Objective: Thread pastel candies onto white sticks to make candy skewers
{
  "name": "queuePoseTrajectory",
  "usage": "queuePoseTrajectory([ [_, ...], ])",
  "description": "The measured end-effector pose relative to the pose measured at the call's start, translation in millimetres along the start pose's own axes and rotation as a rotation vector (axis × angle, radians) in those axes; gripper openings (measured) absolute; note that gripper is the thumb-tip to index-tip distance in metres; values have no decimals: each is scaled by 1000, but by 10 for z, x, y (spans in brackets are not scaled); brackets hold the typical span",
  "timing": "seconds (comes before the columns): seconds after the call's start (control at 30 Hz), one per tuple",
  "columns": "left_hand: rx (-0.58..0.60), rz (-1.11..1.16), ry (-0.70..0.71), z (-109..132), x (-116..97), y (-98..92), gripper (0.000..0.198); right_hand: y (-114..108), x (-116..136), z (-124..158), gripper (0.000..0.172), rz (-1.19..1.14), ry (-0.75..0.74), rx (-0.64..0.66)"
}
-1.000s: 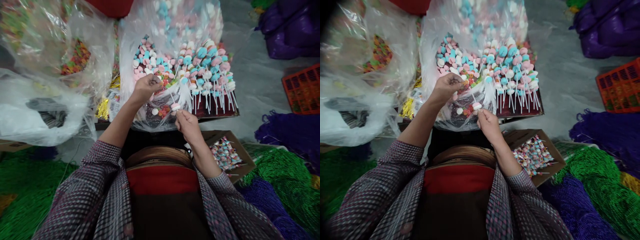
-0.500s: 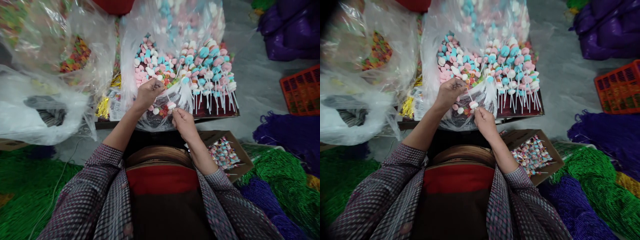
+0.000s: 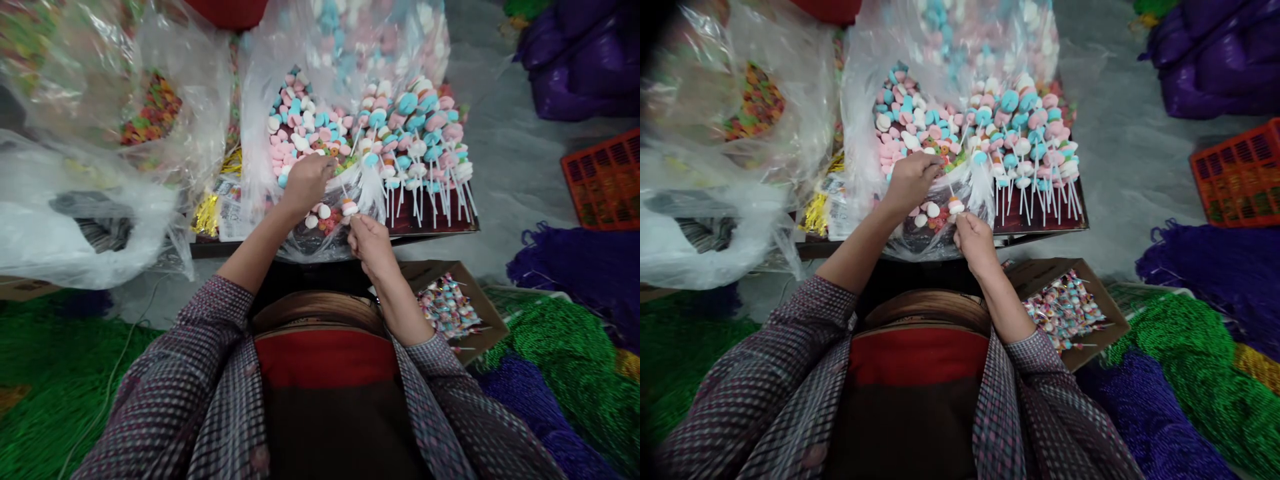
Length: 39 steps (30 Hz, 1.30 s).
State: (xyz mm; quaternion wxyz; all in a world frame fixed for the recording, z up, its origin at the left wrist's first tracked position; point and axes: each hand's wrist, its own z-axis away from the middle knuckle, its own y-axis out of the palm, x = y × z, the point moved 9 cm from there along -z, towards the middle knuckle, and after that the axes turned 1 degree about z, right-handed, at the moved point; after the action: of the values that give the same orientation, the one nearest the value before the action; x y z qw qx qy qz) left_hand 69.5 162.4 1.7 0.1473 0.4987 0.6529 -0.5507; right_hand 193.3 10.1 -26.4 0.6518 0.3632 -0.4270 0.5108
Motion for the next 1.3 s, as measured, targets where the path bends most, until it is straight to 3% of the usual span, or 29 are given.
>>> queuePoseTrajectory([
  [0.1, 53, -104, -62, -243, 266, 214, 7, -44, -4, 11, 29, -12, -18, -28],
  [0.2, 74, -145, -44, -335, 320, 310, 9, -83, 2, 25, 29, -16, -33, -35],
  [0.33, -3, -63, 4, -260, 231, 150, 12, -110, 16, 39, 32, -1, -51, -29],
  [0.5, -84, 309, -154, -69, 190, -62, 14, -42, 64, 16, 40, 57, -113, 17],
  [0.63, -114, 524, -276, 61, 122, -110, 18, 21, 100, -2, 43, 65, -167, 52],
  [0.83, -137, 578, -345, 141, 89, -123, 23, 48, 116, 59, 43, 80, -173, 53],
  [0.97, -91, 502, -258, 194, -110, -129, 21, 73, 151, 69, 44, 66, -164, 57],
  [1.1, 36, 364, -123, 304, -349, -112, 9, 60, 164, -3, 48, 39, -136, 70],
  [1.2, 52, 182, -80, 399, -353, -229, 9, 13, 133, -99, 47, 60, -115, 73],
  [1.3, 92, -162, -86, 511, -289, -358, 20, -23, 210, -196, 42, 196, -240, 38],
])
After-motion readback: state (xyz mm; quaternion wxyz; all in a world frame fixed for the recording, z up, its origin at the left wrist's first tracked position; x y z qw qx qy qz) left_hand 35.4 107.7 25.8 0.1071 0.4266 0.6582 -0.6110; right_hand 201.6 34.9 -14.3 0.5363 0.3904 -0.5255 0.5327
